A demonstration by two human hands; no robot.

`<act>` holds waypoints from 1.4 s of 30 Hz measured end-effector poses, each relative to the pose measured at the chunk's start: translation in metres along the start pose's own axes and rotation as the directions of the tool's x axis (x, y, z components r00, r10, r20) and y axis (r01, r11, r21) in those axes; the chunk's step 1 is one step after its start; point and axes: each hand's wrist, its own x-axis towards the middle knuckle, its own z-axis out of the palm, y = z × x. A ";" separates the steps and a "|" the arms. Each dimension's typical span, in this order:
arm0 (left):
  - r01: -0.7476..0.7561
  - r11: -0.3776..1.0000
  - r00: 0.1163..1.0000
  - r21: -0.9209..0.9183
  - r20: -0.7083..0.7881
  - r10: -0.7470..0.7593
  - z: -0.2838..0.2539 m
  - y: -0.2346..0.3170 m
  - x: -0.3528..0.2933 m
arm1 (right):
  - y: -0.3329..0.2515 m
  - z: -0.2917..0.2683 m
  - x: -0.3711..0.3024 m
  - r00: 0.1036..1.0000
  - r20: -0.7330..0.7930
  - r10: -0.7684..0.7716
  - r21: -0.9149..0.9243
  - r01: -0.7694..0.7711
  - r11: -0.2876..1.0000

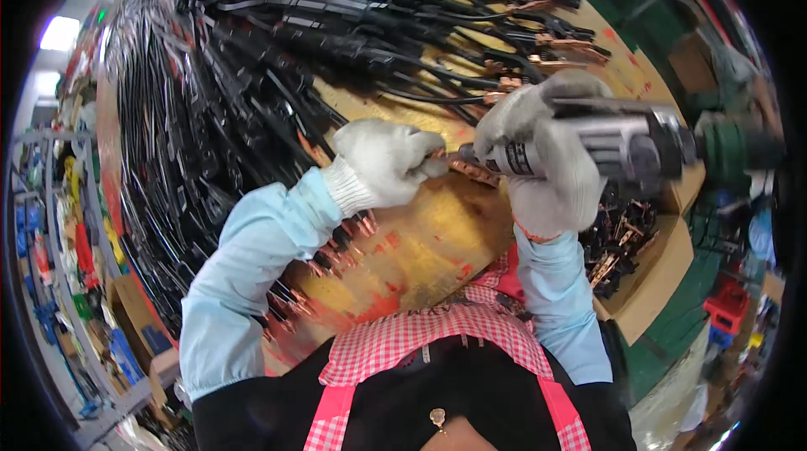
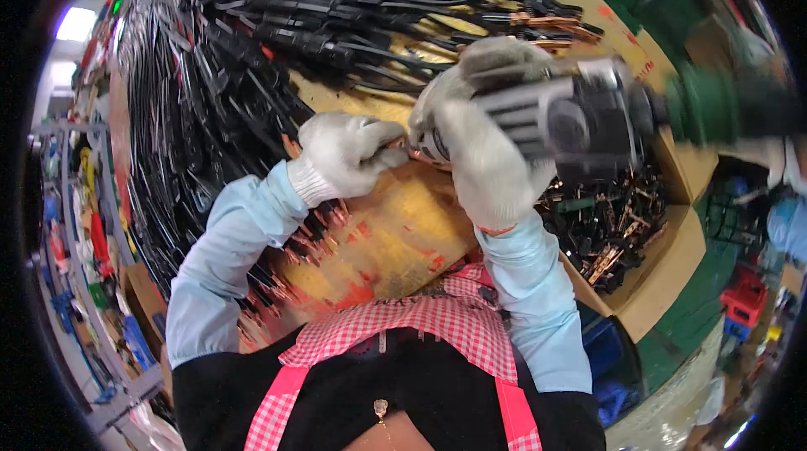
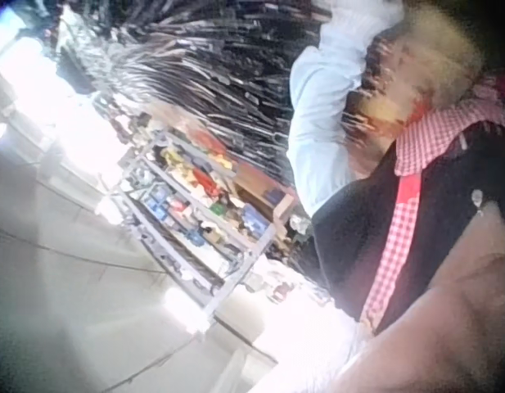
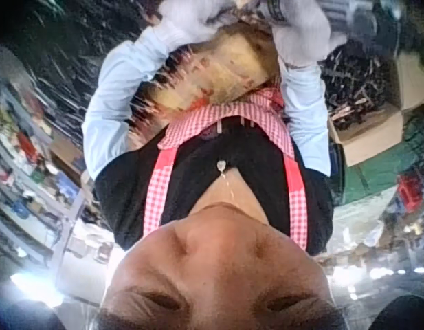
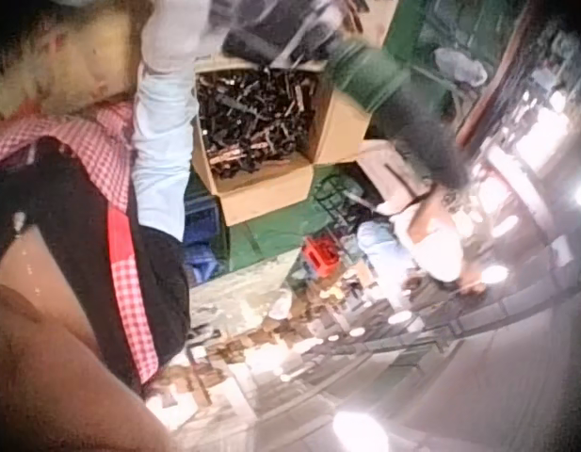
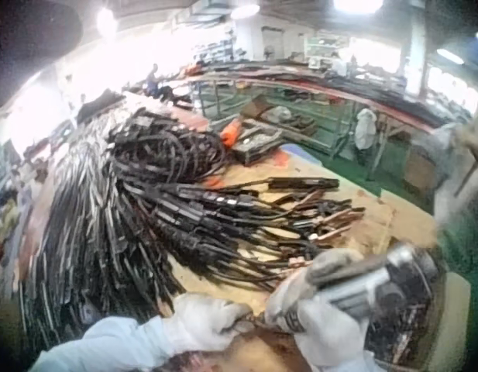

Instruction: The person attaches clamps to cable ends by hand and fastens them using a pneumatic screwdriver.

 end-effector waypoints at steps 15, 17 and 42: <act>-0.282 0.959 0.843 0.000 -0.476 0.248 0.029 0.004 0.060 | -0.138 -0.287 -0.182 0.416 -0.827 -0.379 -0.288 -0.892 -0.349; -0.362 0.931 0.796 0.037 -0.508 0.329 0.030 -0.003 0.062 | -0.132 -0.262 -0.178 0.392 -0.840 -0.374 -0.233 -0.885 -0.403; -0.175 0.958 0.759 0.225 -0.589 0.277 0.081 0.041 -0.069 | 0.044 -0.272 -0.043 0.790 -0.594 0.151 -0.787 -0.532 -0.313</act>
